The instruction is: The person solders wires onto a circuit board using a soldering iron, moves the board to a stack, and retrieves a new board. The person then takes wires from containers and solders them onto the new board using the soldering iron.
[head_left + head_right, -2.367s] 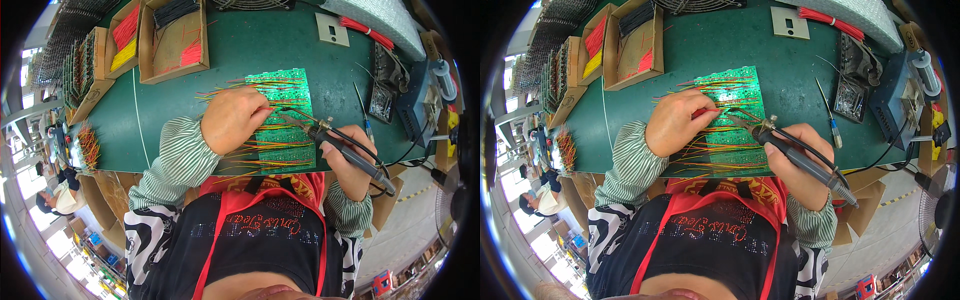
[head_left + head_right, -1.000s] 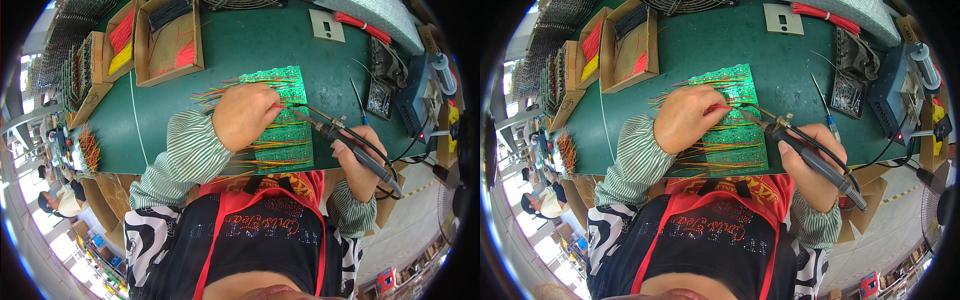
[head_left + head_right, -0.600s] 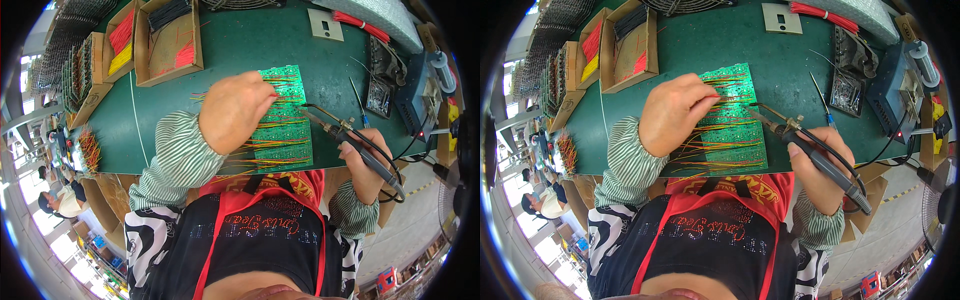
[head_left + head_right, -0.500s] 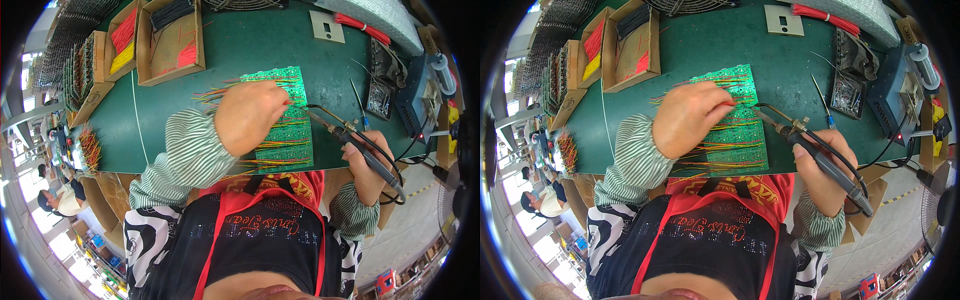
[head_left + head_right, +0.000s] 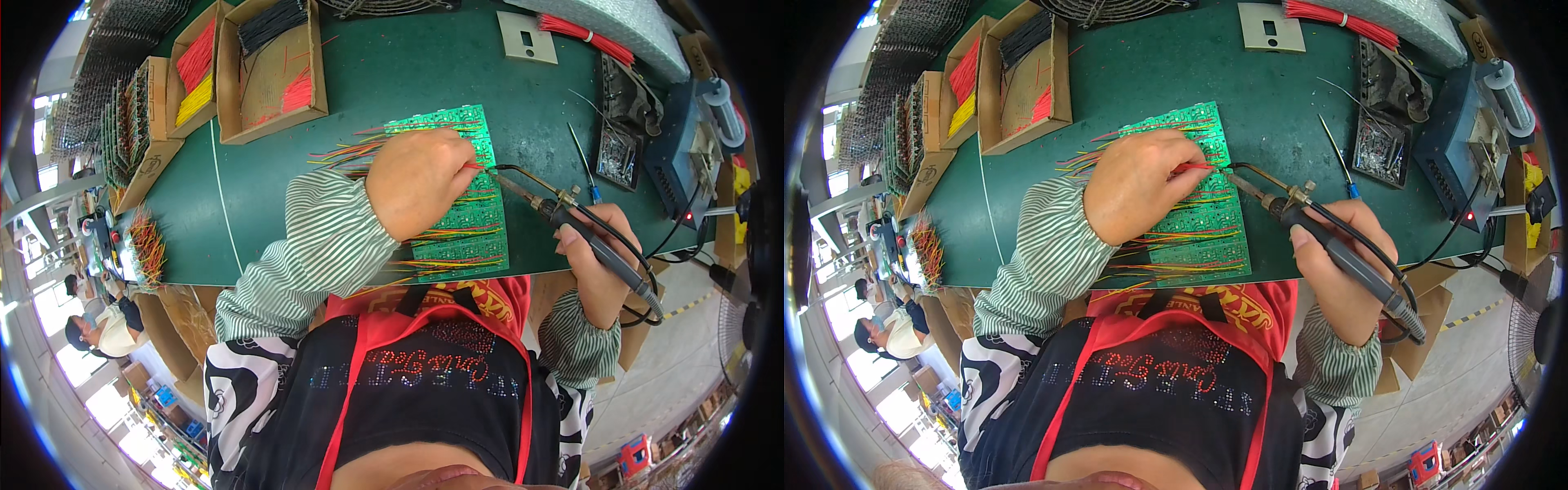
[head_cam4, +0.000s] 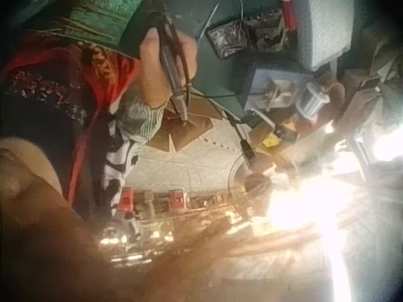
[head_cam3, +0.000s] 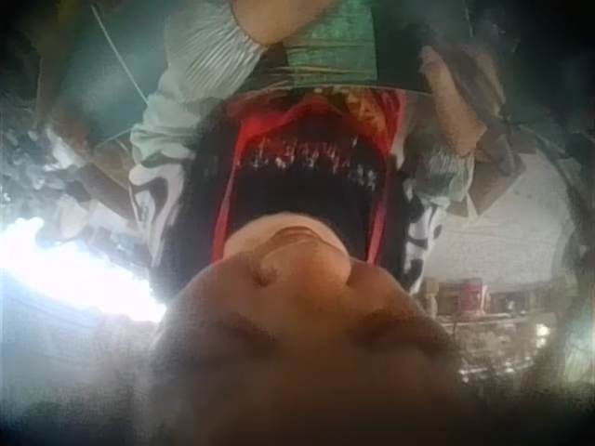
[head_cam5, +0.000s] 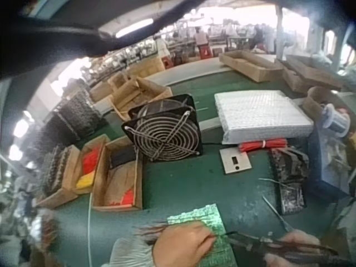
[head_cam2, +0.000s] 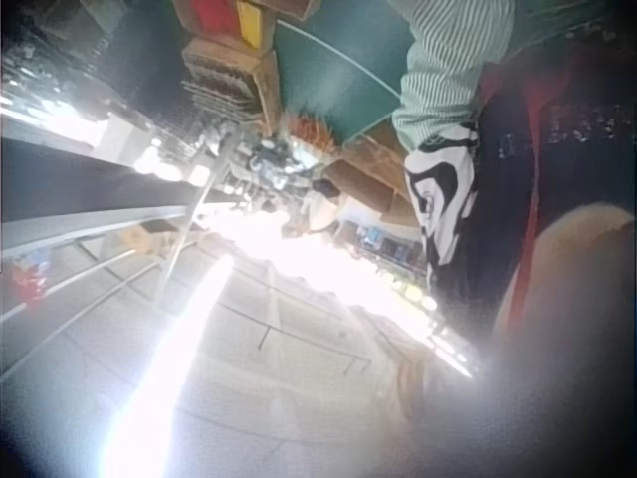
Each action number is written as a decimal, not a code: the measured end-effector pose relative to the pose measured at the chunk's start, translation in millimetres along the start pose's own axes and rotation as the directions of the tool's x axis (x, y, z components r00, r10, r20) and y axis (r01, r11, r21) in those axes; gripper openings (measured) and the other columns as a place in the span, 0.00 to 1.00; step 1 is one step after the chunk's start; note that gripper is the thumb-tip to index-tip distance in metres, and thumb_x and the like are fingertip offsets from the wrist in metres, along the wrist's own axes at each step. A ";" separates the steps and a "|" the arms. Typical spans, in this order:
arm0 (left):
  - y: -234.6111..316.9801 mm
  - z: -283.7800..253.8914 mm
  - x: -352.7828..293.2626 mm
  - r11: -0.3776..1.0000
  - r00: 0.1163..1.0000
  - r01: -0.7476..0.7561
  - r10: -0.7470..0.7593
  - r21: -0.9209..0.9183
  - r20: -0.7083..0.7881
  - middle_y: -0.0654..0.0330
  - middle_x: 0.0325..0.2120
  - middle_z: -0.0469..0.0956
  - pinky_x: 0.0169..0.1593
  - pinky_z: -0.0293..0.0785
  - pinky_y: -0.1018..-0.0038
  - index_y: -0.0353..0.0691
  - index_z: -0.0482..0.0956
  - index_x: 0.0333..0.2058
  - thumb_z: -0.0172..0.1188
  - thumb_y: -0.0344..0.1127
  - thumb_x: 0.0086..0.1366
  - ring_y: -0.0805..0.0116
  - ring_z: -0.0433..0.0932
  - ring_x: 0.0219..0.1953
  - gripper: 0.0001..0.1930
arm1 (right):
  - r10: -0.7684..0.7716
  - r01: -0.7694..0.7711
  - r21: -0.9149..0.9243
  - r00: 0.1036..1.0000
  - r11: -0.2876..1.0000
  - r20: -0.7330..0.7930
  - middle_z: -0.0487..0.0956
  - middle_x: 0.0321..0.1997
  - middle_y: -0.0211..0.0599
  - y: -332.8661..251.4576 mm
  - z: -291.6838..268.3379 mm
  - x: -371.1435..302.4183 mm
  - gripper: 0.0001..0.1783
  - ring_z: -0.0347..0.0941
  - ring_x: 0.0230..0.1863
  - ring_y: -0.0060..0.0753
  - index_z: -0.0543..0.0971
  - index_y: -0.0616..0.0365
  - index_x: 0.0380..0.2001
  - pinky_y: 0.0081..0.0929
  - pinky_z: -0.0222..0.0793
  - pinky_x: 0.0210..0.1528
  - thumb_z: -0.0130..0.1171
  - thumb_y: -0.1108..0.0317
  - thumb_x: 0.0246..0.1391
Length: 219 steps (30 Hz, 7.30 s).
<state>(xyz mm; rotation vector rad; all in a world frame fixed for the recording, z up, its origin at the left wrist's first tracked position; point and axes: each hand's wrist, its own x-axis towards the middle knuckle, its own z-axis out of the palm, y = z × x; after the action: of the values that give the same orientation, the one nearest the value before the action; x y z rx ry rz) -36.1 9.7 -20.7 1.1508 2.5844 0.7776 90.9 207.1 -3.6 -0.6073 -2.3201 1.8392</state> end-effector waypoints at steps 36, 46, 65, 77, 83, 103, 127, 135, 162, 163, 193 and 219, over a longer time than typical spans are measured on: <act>-16.8 -19.6 -75.5 0.969 0.982 0.181 -0.167 -0.167 0.093 0.57 0.21 0.72 0.26 0.66 0.70 0.36 0.75 0.26 0.59 0.32 0.54 0.62 0.72 0.23 0.06 | -0.223 0.235 -0.026 0.947 0.972 0.230 0.77 0.19 0.33 -7.1 37.7 -24.5 0.08 0.73 0.19 0.21 0.75 0.62 0.24 0.18 0.67 0.24 0.63 0.75 0.37; -17.2 -20.6 -73.3 0.968 0.979 0.188 -0.171 -0.165 0.112 0.57 0.20 0.72 0.26 0.66 0.70 0.36 0.75 0.25 0.59 0.33 0.53 0.61 0.72 0.23 0.06 | -0.188 0.188 0.019 0.958 0.982 0.215 0.76 0.20 0.33 -7.6 36.5 -23.3 0.08 0.72 0.20 0.20 0.75 0.63 0.24 0.18 0.67 0.24 0.63 0.75 0.37; -0.1 -9.4 -59.7 0.993 0.997 0.078 -0.076 -0.093 0.021 0.56 0.22 0.73 0.29 0.68 0.66 0.36 0.75 0.25 0.58 0.32 0.54 0.57 0.73 0.26 0.06 | -0.125 0.133 -0.060 0.986 0.989 0.113 0.77 0.21 0.33 -6.1 19.7 -30.8 0.10 0.71 0.22 0.17 0.74 0.64 0.26 0.16 0.68 0.27 0.62 0.76 0.36; -1.0 -8.5 -56.8 0.997 0.998 0.048 -0.046 -0.068 0.032 0.56 0.21 0.72 0.28 0.67 0.66 0.36 0.75 0.25 0.58 0.32 0.53 0.57 0.72 0.25 0.06 | -0.053 0.054 -0.007 0.989 0.998 0.142 0.77 0.21 0.33 -2.9 21.7 -27.2 0.10 0.71 0.22 0.16 0.75 0.65 0.26 0.15 0.68 0.26 0.62 0.77 0.36; 3.4 -10.8 -58.0 0.995 0.996 0.085 -0.083 -0.043 0.046 0.56 0.22 0.73 0.29 0.68 0.66 0.36 0.75 0.25 0.58 0.33 0.53 0.57 0.73 0.26 0.06 | -0.107 0.109 -0.017 0.989 0.994 0.099 0.77 0.20 0.33 -6.6 19.1 -28.1 0.10 0.71 0.22 0.16 0.74 0.64 0.26 0.16 0.68 0.26 0.62 0.77 0.35; 12.2 -1.6 -41.7 0.996 0.998 0.042 -0.038 -0.084 0.053 0.55 0.22 0.72 0.31 0.68 0.65 0.37 0.74 0.26 0.56 0.34 0.56 0.56 0.73 0.27 0.06 | 0.029 -0.030 0.018 0.999 0.999 0.040 0.76 0.22 0.30 -0.8 1.5 -34.0 0.10 0.69 0.24 0.15 0.75 0.64 0.26 0.15 0.66 0.28 0.62 0.76 0.37; 20.7 -16.7 -41.7 0.998 0.997 0.017 -0.012 0.060 -0.081 0.56 0.22 0.72 0.30 0.68 0.65 0.37 0.75 0.27 0.56 0.33 0.55 0.56 0.73 0.27 0.06 | 0.028 -0.028 0.006 0.999 1.000 -0.019 0.76 0.22 0.30 1.8 -6.3 -35.0 0.10 0.69 0.24 0.16 0.75 0.64 0.27 0.15 0.66 0.28 0.62 0.76 0.36; 22.4 5.0 -28.6 0.999 1.000 0.018 -0.017 -0.051 0.025 0.56 0.22 0.73 0.30 0.69 0.66 0.38 0.75 0.25 0.57 0.35 0.55 0.57 0.74 0.26 0.07 | 0.015 -0.014 0.014 0.998 1.000 -0.055 0.76 0.24 0.32 2.3 -13.1 -38.2 0.11 0.69 0.25 0.16 0.74 0.65 0.27 0.14 0.66 0.29 0.63 0.74 0.37; 21.5 6.3 -28.2 1.000 1.000 -0.010 0.010 0.000 -0.018 0.57 0.21 0.73 0.29 0.69 0.67 0.37 0.76 0.24 0.57 0.34 0.54 0.58 0.74 0.26 0.06 | -0.025 0.022 -0.047 0.997 0.999 -0.079 0.76 0.23 0.31 1.6 -16.5 -43.6 0.12 0.69 0.25 0.17 0.75 0.64 0.27 0.15 0.66 0.29 0.64 0.71 0.37; 19.6 5.8 -29.3 1.000 1.000 -0.015 0.015 -0.006 -0.014 0.57 0.21 0.73 0.29 0.69 0.67 0.37 0.76 0.24 0.57 0.34 0.54 0.58 0.74 0.26 0.06 | -0.008 0.004 -0.045 0.996 0.999 -0.089 0.76 0.23 0.31 2.4 -17.0 -46.1 0.12 0.69 0.24 0.17 0.75 0.63 0.27 0.16 0.66 0.29 0.65 0.71 0.37; 2.8 -8.1 -96.5 0.970 0.980 0.178 -0.160 -0.166 0.118 0.58 0.19 0.70 0.25 0.65 0.70 0.36 0.75 0.25 0.59 0.34 0.54 0.63 0.70 0.21 0.07 | -0.188 0.212 -0.063 0.945 0.975 0.268 0.77 0.19 0.31 -3.0 25.2 -51.5 0.09 0.72 0.19 0.19 0.75 0.61 0.25 0.17 0.66 0.23 0.64 0.73 0.37; 20.6 2.2 -80.7 0.996 0.996 0.061 -0.058 -0.061 0.062 0.56 0.21 0.71 0.29 0.67 0.65 0.37 0.74 0.24 0.58 0.32 0.54 0.56 0.72 0.26 0.06 | -0.099 0.105 -0.047 0.987 0.993 0.127 0.75 0.19 0.29 3.7 7.2 -63.5 0.09 0.68 0.20 0.15 0.75 0.62 0.25 0.15 0.64 0.24 0.63 0.74 0.37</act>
<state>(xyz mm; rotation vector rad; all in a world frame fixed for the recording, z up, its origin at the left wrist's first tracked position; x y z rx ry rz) 32.1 -37.6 -13.3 1.0578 2.5146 0.7926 147.2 177.2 0.7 -0.3818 -2.4362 1.8235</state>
